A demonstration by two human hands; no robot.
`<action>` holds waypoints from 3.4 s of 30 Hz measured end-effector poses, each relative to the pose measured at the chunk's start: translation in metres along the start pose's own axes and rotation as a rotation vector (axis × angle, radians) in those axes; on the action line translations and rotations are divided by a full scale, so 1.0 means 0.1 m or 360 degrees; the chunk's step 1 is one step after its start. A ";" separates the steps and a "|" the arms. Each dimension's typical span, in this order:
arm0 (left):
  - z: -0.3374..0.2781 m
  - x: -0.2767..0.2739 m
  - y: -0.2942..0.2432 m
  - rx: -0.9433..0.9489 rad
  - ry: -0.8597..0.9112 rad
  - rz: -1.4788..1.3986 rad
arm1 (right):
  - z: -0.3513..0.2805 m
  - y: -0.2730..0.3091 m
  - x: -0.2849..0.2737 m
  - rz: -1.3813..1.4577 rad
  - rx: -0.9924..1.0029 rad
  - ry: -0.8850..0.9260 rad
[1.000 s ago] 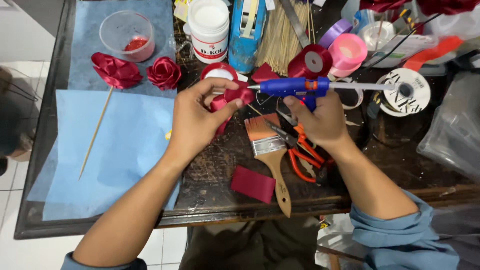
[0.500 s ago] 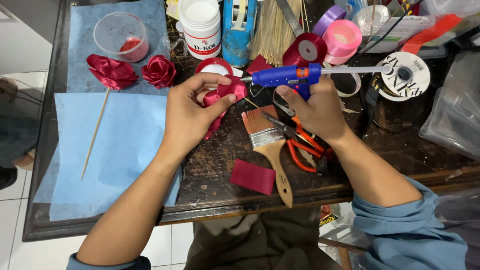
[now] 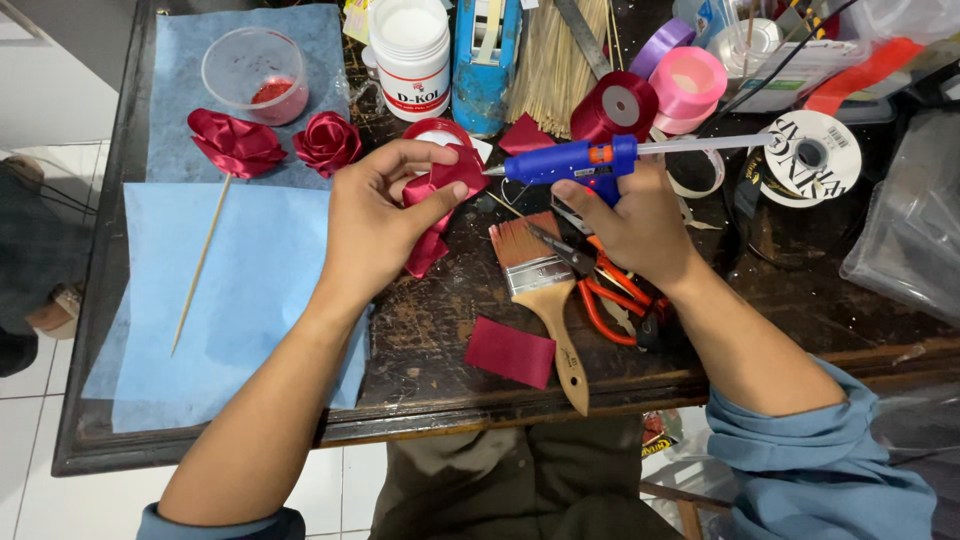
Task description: The person folds a strip of red satin ribbon into a rose shape, using a hot glue gun to secure the folds. They then measure and cut a piece of ribbon using a ruler and scissors.
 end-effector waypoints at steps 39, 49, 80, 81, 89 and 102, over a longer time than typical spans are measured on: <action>0.21 -1.21 -0.40 0.0246 -0.0383 0.0176 | 0.06 -0.34 0.11 -0.0443 0.0604 0.0433; 0.14 -1.53 -0.46 0.0130 -0.0668 0.0176 | -0.04 -0.23 -0.10 -0.0903 0.0987 0.0584; 0.06 -0.20 0.15 0.0002 0.0249 0.0144 | 0.15 0.29 0.12 0.0059 0.0109 -0.0078; 0.07 -0.19 0.14 0.0017 0.0239 0.0098 | 0.11 0.31 0.10 -0.0099 0.0006 -0.0151; 0.07 -0.15 0.10 -0.0040 0.0103 -0.0275 | 0.01 0.78 0.32 -0.0228 -0.0436 -0.0273; -0.01 0.13 0.28 -0.0118 0.0361 -0.0029 | -0.01 0.89 0.29 -0.0148 -0.0528 -0.0295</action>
Point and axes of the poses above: each hand's wrist, its own z-axis towards the middle knuckle, its own x-axis out of the palm, y = z × x, the point moved 9 cm from there along z, towards the middle knuckle
